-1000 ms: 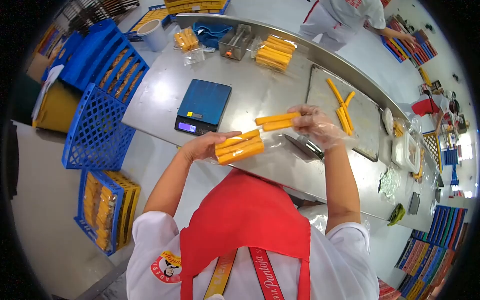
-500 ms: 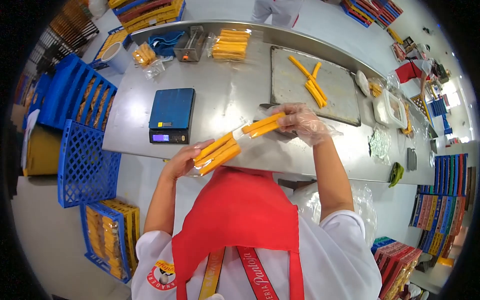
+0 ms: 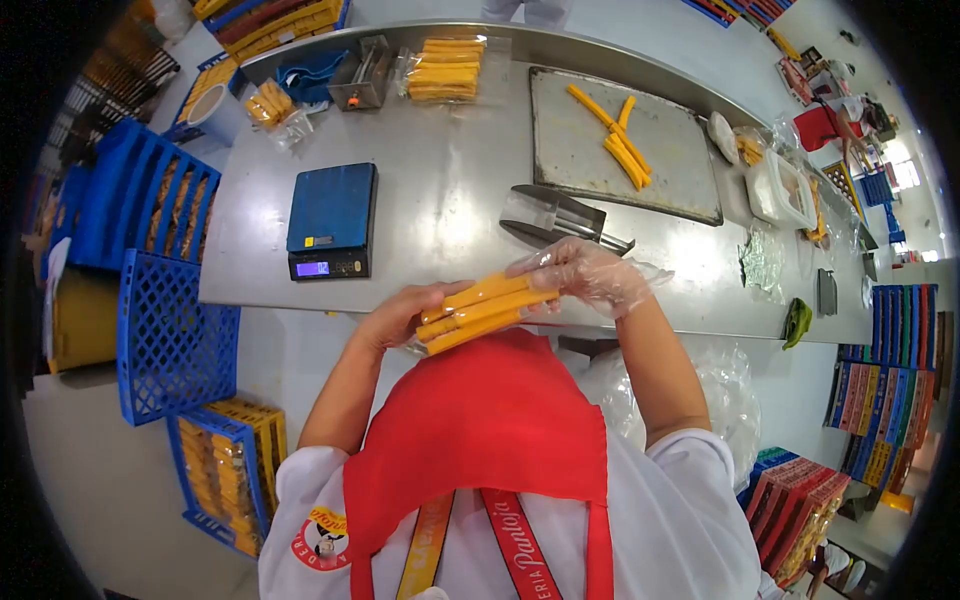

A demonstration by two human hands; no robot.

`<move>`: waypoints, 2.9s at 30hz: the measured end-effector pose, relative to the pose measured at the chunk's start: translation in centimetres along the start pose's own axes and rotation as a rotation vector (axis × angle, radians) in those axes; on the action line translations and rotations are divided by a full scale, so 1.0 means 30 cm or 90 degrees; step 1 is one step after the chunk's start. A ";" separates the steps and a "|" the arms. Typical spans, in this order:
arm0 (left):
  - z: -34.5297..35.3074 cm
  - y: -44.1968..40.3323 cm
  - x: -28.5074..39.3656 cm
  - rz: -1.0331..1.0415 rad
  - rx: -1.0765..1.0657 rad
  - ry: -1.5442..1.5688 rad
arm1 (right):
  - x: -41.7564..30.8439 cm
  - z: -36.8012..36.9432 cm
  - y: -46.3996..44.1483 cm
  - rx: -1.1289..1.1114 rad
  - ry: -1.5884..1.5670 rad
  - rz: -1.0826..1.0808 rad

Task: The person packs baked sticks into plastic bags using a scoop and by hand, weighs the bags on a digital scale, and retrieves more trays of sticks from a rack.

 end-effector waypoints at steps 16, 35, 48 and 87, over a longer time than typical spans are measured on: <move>0.073 0.032 0.070 -0.050 -0.075 -0.022 | 0.039 0.036 -0.117 0.044 0.296 0.005; -0.248 -0.454 0.702 0.145 0.230 -0.948 | -0.077 -0.449 0.251 0.644 0.345 -0.037; -0.096 -0.637 0.626 0.152 0.568 -1.223 | 0.198 -0.394 0.026 0.368 0.136 -0.087; 0.122 -0.333 0.241 0.265 0.569 -1.061 | -0.382 -0.979 -0.356 0.645 1.139 -0.202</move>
Point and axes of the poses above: each hand's wrist, its own y-axis away from the middle knuckle, its own z-axis out of the palm, x = y × z, the point moved 6 cm from there along -y, towards the middle knuckle, and after that the axes turned 3 degrees about -y, right-handed, at the moved point
